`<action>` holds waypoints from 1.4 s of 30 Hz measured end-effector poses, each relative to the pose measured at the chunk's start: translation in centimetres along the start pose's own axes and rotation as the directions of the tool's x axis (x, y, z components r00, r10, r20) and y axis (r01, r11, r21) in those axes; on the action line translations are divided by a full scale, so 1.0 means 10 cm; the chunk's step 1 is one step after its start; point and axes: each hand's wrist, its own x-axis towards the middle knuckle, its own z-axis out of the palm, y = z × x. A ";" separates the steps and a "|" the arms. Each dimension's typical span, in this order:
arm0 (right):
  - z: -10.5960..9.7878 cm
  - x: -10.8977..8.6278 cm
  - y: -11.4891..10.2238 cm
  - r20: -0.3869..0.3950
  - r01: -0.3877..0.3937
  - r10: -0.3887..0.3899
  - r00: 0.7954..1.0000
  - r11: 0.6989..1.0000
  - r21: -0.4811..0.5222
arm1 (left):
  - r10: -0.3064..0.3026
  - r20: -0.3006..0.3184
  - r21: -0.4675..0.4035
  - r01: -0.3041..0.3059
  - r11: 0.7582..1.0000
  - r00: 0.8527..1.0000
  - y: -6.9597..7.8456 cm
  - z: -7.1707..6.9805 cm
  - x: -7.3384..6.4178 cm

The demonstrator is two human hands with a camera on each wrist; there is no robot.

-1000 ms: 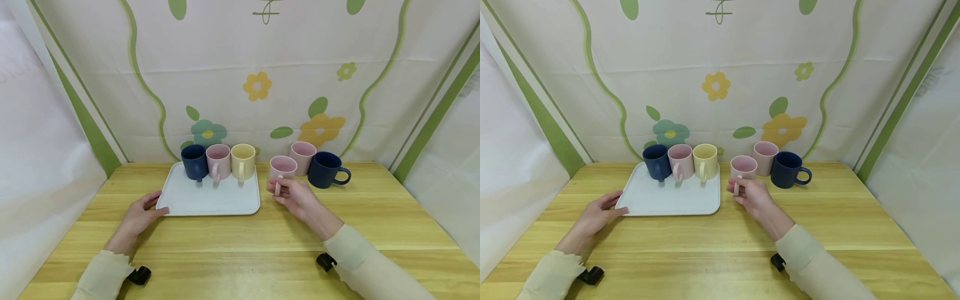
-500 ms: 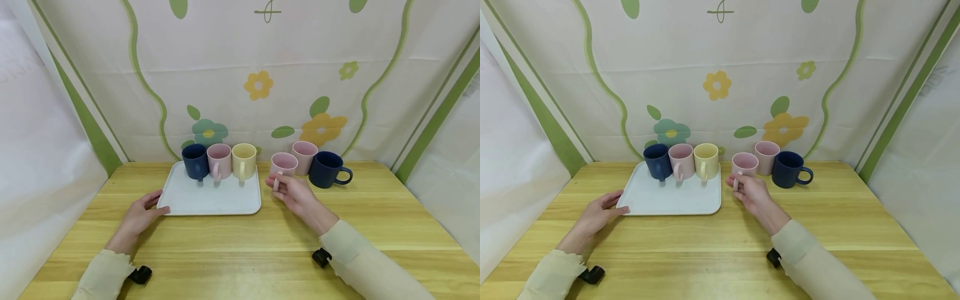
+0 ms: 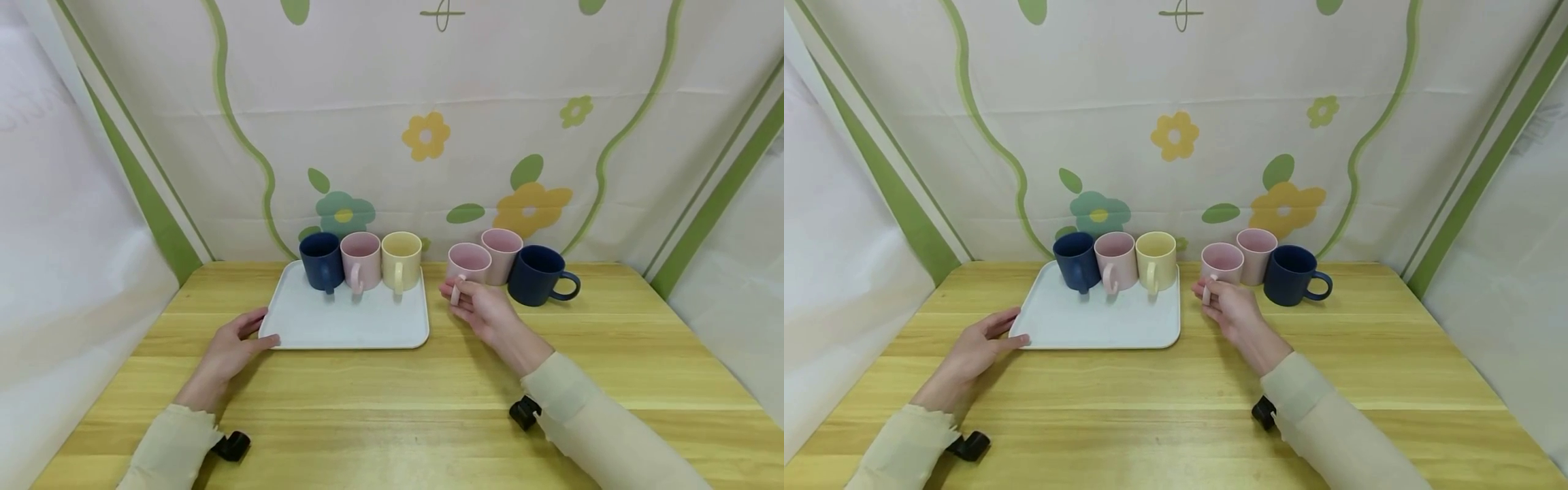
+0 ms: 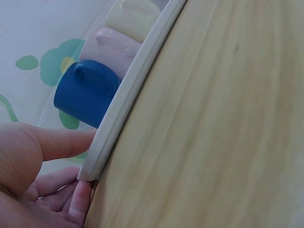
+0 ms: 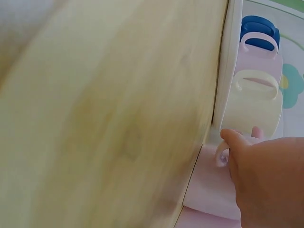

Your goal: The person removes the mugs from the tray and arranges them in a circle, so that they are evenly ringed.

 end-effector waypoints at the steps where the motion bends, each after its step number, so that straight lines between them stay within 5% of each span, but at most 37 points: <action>1: 0.00 0.01 0.00 -0.003 0.000 0.000 1.000 1.000 0.000 | 0.001 0.001 0.004 -0.001 1.000 1.000 0.00 0.00 0.00; 23: 0.01 0.09 -0.05 0.023 0.009 -0.008 1.000 0.999 -0.031 | 0.004 0.008 0.008 -0.004 1.000 1.000 0.01 0.00 -0.01; 34: -0.10 0.00 -0.07 0.004 0.068 -0.069 0.998 0.976 -0.205 | -0.011 0.005 -0.002 0.011 1.000 1.000 0.00 0.00 0.00; 42: -0.17 -0.24 -0.19 -0.063 0.125 -0.161 0.985 0.915 -0.384 | -0.002 0.002 0.003 0.002 1.000 1.000 -0.01 0.00 0.00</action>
